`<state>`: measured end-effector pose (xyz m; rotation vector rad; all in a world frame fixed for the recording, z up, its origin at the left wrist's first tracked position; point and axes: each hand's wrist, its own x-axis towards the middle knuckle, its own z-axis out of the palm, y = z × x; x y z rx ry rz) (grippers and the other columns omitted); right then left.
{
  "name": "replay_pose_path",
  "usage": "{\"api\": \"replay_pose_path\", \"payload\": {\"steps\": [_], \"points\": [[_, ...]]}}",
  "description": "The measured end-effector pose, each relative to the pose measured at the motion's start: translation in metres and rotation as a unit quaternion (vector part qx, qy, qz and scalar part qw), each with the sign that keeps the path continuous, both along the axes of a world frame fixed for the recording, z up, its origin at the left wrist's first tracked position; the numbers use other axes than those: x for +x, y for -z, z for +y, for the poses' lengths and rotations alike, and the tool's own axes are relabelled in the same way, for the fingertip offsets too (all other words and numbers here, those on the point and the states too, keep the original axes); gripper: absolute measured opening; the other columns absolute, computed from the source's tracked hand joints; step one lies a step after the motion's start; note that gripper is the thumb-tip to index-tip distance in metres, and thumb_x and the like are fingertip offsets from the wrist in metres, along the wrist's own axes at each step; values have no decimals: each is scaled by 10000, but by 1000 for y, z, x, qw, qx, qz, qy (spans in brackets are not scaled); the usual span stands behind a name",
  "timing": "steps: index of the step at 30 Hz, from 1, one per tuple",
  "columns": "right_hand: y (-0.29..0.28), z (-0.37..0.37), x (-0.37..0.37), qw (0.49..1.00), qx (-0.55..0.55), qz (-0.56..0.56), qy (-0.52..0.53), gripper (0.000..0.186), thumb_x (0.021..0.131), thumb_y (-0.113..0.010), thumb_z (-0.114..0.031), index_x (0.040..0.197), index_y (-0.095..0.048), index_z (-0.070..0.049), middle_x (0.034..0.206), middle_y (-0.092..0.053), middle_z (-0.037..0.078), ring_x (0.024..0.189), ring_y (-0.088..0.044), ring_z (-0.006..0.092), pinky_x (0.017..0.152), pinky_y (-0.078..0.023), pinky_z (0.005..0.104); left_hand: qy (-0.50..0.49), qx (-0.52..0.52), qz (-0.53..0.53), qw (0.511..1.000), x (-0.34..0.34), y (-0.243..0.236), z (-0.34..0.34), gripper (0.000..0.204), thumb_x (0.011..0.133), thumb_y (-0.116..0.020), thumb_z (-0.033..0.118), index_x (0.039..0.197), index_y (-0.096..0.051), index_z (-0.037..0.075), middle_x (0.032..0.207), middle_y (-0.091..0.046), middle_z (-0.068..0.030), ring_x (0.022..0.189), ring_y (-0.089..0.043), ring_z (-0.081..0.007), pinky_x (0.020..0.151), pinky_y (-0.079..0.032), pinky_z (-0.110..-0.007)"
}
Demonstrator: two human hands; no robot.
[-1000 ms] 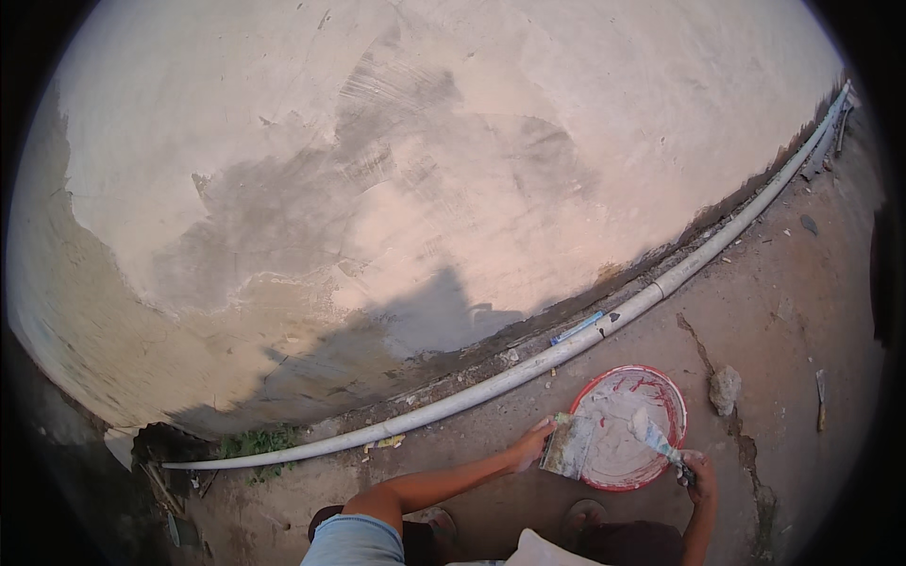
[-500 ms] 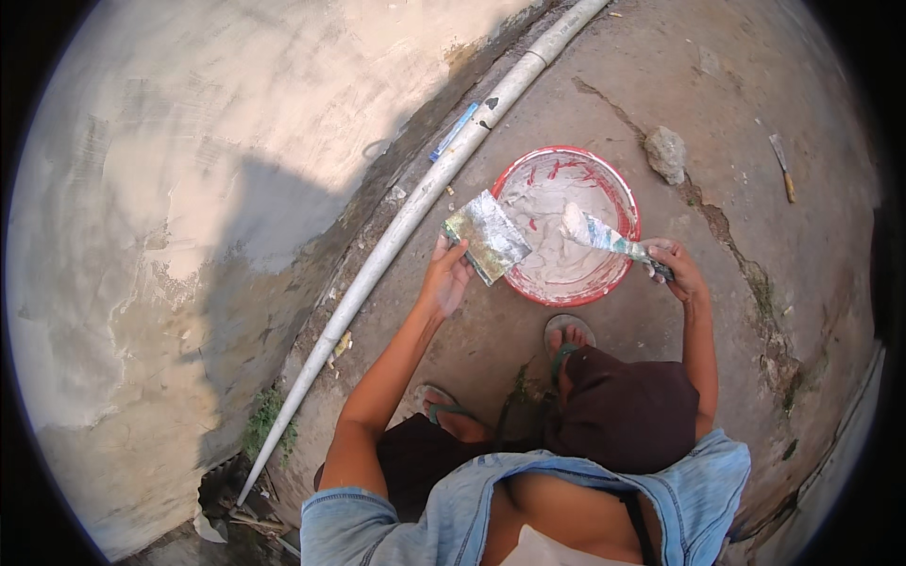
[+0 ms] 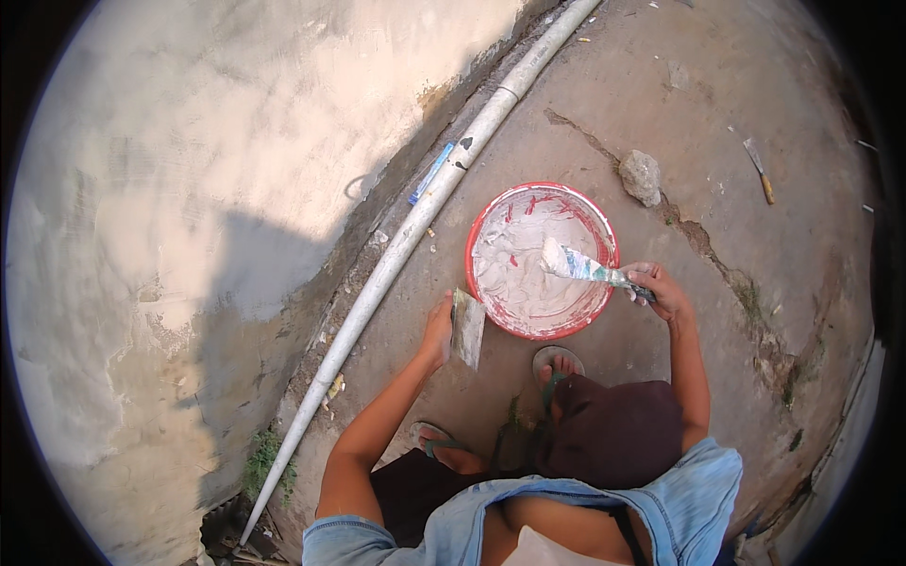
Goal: The person applies white plaster to a wall using a trowel and a bucket. They repeatedly scoop plaster from the bucket and spread it onto the wall surface, smoothing the material with the trowel.
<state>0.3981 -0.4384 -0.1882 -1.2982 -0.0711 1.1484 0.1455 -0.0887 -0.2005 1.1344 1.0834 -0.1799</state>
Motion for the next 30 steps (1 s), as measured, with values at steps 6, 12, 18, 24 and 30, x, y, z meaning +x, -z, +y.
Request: {"api": "replay_pose_path", "payload": {"steps": [6,12,18,24,30], "points": [[5,-5,1,1000,-12,6,6,298,904,-693,-264,1074,-718,-20,708,-658,4,531,-536,39,454,-375,184,137,-82,-16,987,22,-16,-5,330,1031,-494,377,1216,-443,109,887,-512,-6,642,-448,-84,559,-386,-229],[1,0,-1,1000,-18,3,22,276,896,-699,-239,1055,-722,-15,731,-674,11,547,-562,48,454,-389,187,242,-27,-51,969,36,-17,-6,405,1011,-532,411,1275,-485,108,860,-502,16,615,-450,-70,553,-399,-226],[1,3,-6,999,-11,14,44,281,882,-705,-214,1042,-702,17,759,-683,28,552,-587,68,471,-452,199,302,-91,6,949,40,3,13,482,981,-571,439,1309,-552,86,956,-585,8,732,-487,-74,597,-427,-253],[-15,18,-25,996,3,33,85,296,865,-739,-222,1028,-693,21,759,-674,42,545,-586,83,466,-453,205,220,-84,-111,966,29,21,1,406,987,-586,270,1303,-563,16,1151,-647,-25,987,-568,-85,865,-475,-278],[-82,31,-55,993,17,82,80,338,865,-746,-281,998,-681,23,673,-645,66,470,-568,106,402,-431,222,185,-81,-60,978,14,-74,21,428,979,-606,268,1316,-558,8,1191,-633,-31,1051,-560,-99,915,-461,-273]]}}
